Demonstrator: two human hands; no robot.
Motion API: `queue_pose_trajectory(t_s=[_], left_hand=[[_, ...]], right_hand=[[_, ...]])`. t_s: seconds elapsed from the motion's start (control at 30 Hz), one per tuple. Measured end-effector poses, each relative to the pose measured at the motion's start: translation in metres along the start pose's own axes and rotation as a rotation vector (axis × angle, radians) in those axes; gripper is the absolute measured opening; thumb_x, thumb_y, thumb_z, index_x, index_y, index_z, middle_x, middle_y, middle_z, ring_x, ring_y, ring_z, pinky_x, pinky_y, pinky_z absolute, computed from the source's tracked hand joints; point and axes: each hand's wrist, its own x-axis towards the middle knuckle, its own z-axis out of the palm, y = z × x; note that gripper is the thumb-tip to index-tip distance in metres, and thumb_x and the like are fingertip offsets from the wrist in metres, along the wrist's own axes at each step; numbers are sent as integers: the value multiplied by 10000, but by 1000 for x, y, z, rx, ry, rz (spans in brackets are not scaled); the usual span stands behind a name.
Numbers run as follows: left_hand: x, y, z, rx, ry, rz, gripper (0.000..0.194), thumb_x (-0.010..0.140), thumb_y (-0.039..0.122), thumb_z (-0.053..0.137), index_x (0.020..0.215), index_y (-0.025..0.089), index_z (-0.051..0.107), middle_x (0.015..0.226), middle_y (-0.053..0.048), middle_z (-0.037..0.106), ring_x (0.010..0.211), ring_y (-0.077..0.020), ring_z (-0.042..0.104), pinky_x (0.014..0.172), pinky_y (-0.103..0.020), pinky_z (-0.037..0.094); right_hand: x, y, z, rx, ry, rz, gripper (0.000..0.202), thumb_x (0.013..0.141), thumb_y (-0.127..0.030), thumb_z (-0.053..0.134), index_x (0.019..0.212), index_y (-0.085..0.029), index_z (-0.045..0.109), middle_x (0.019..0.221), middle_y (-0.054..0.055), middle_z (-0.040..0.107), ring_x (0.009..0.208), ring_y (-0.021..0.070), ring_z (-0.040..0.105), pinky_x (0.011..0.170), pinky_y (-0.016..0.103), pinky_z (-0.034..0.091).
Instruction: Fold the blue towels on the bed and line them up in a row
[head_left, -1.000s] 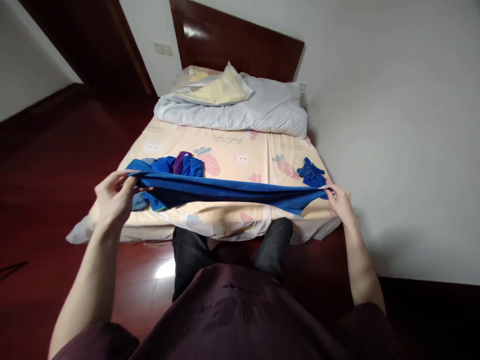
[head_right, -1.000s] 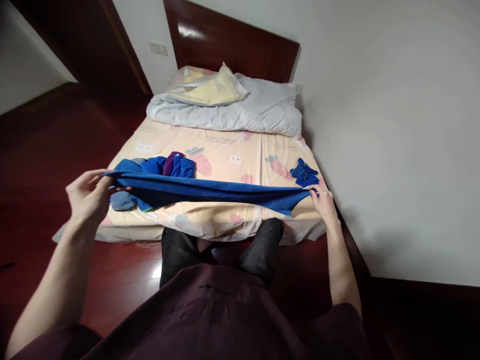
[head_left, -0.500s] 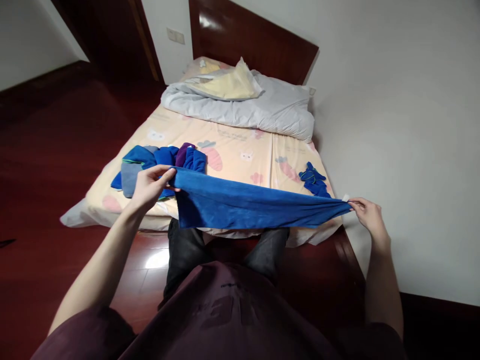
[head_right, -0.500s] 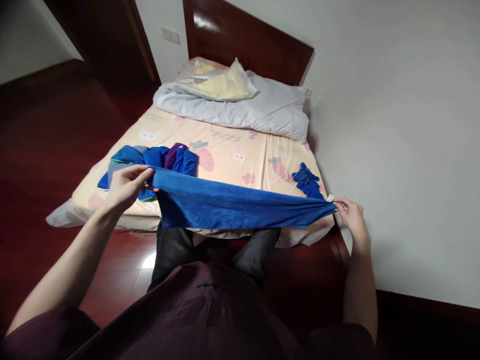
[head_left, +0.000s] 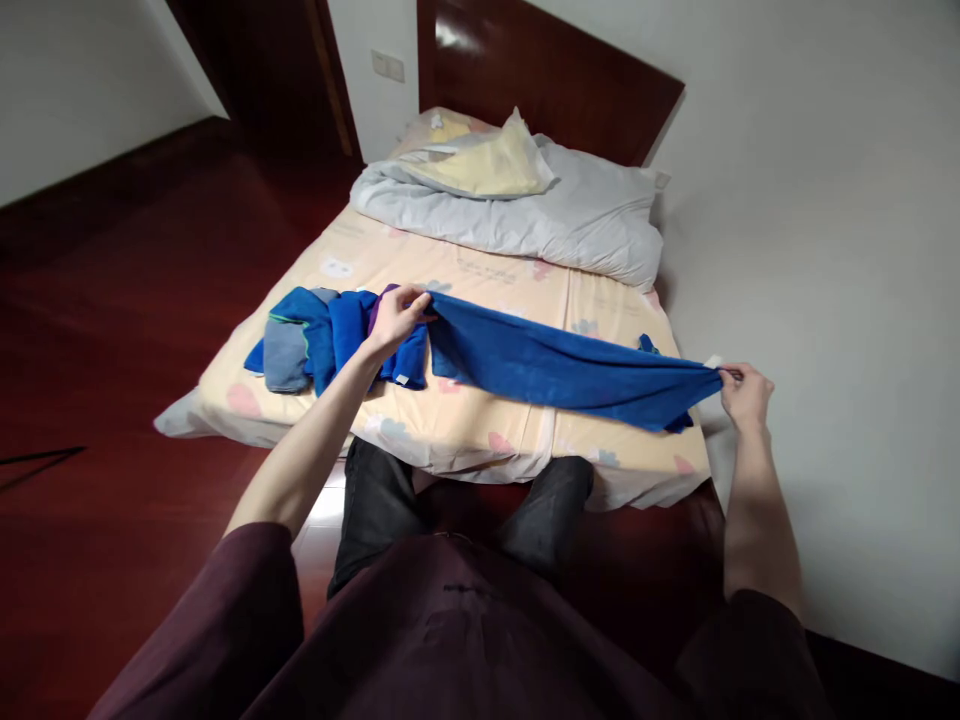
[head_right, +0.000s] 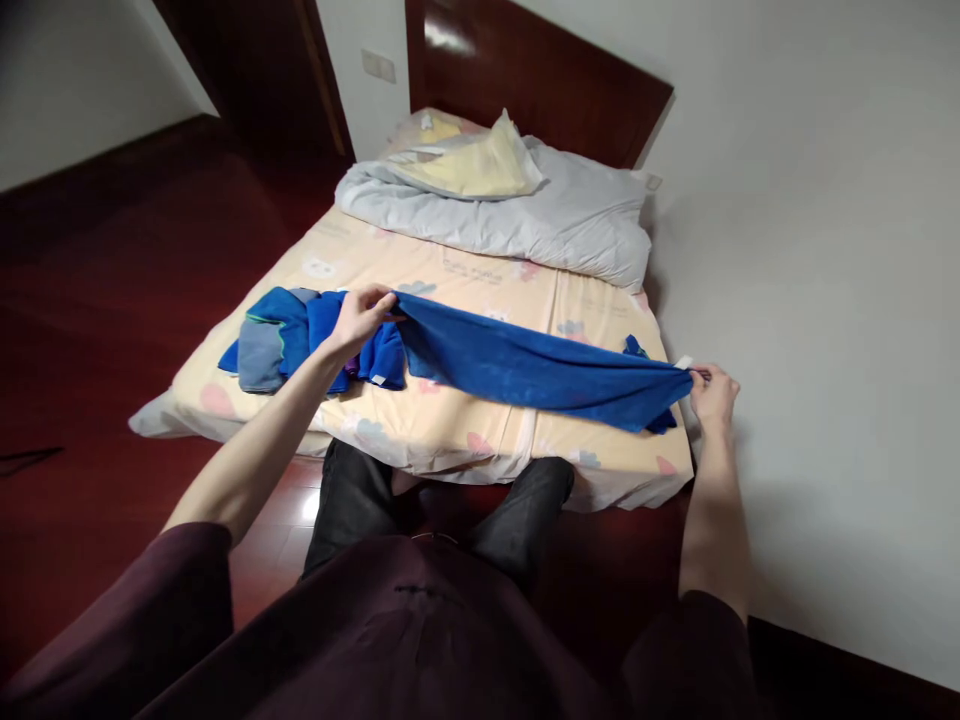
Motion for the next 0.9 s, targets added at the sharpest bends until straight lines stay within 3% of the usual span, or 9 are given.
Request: queue_pose_trajectory(t_s=[0.07, 0.17, 0.33, 0.53, 0.7, 0.8, 0.9], left_hand=[[12, 0, 1, 24, 32, 92, 537, 825, 637, 799, 943, 135, 650, 896, -62, 687, 917, -219, 718, 928, -468, 651], [11, -3, -3, 89, 74, 169, 532, 866, 663, 750, 985, 157, 636, 950, -62, 703, 1007, -232, 729, 1004, -458, 614], [-29, -29, -15, 193, 47, 152, 509, 905, 666, 686, 1026, 175, 637, 1038, -106, 751, 1113, -279, 743, 1031, -436, 586], [-96, -104, -32, 519, -277, -56, 419, 955, 551, 598, 1053, 155, 694, 1205, -187, 772, 1096, -297, 738, 959, -397, 590], [-137, -168, -45, 780, -583, -165, 333, 921, 298, 493, 1123, 129, 696, 1262, -196, 741, 1181, -302, 687, 1059, -453, 550], [-150, -180, -45, 918, -726, -45, 300, 908, 216, 481, 1102, 153, 702, 1297, -178, 702, 1334, -306, 577, 1158, -482, 478], [-156, -177, -36, 1056, -814, 92, 279, 940, 190, 488, 1116, 174, 704, 1282, -159, 678, 1329, -308, 532, 1202, -497, 412]], right_hand=[[8, 4, 11, 22, 101, -37, 227, 937, -150, 562, 1089, -96, 723, 1116, 229, 754, 933, 209, 679, 953, 329, 513], [5, 16, 29, 29, 187, -65, 299, 957, -170, 514, 1170, -71, 700, 1204, 252, 720, 999, 226, 678, 972, 336, 520], [-32, 45, 71, 2, 112, -121, 318, 961, -169, 464, 1163, -114, 704, 1244, 243, 706, 1094, 251, 671, 1047, 359, 504], [-96, 100, 144, 26, -87, -118, 242, 881, -177, 473, 971, -161, 698, 1079, 180, 729, 1061, 279, 680, 1055, 441, 524], [-157, 138, 192, 24, -285, -19, 186, 817, -177, 491, 861, -193, 671, 958, 138, 716, 973, 277, 648, 1019, 447, 535], [-186, 141, 205, -40, -353, -34, 213, 830, -163, 496, 901, -187, 694, 1022, 151, 723, 1023, 291, 617, 1013, 460, 516], [-200, 133, 211, -132, -371, -128, 301, 894, -145, 478, 1060, -172, 727, 1180, 180, 726, 1147, 326, 574, 1064, 501, 453]])
